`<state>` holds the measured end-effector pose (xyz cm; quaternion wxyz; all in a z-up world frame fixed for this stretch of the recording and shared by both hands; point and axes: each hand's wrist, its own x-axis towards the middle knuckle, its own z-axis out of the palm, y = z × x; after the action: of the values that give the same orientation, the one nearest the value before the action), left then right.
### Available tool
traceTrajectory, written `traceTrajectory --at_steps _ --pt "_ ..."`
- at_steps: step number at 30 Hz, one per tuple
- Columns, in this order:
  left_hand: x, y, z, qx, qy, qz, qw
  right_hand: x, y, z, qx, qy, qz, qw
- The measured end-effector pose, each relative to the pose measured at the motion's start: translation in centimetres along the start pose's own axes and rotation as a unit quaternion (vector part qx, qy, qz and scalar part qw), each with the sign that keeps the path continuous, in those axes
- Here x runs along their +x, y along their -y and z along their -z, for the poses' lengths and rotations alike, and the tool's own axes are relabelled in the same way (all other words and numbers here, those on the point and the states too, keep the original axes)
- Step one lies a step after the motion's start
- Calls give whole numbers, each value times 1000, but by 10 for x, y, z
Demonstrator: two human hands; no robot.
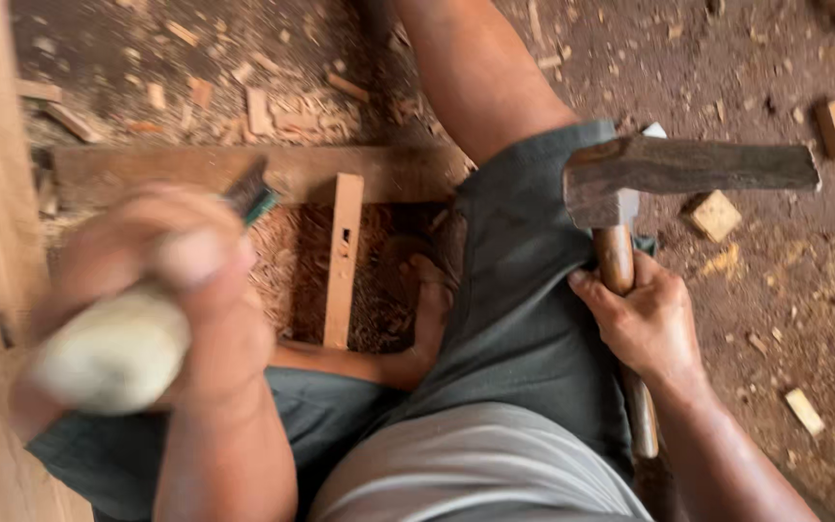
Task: The person chisels a rectangular mortise into a wooden block using a hammer and a chisel, striking the chisel head repeatedly to remove wood shavings.
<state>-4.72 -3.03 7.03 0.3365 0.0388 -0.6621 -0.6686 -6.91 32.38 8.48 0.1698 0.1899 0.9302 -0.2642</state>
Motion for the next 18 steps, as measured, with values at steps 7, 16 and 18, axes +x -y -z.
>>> traceTrajectory --at_steps 7,16,18 --pt "-31 45 2 171 8 312 934 -8 12 -12 39 47 -79 995" --pt "-72 41 11 139 18 220 965 -6 17 -13 52 35 -74 995" --pt "-72 45 14 93 -12 225 970 -2 13 -13 73 36 -82 993"
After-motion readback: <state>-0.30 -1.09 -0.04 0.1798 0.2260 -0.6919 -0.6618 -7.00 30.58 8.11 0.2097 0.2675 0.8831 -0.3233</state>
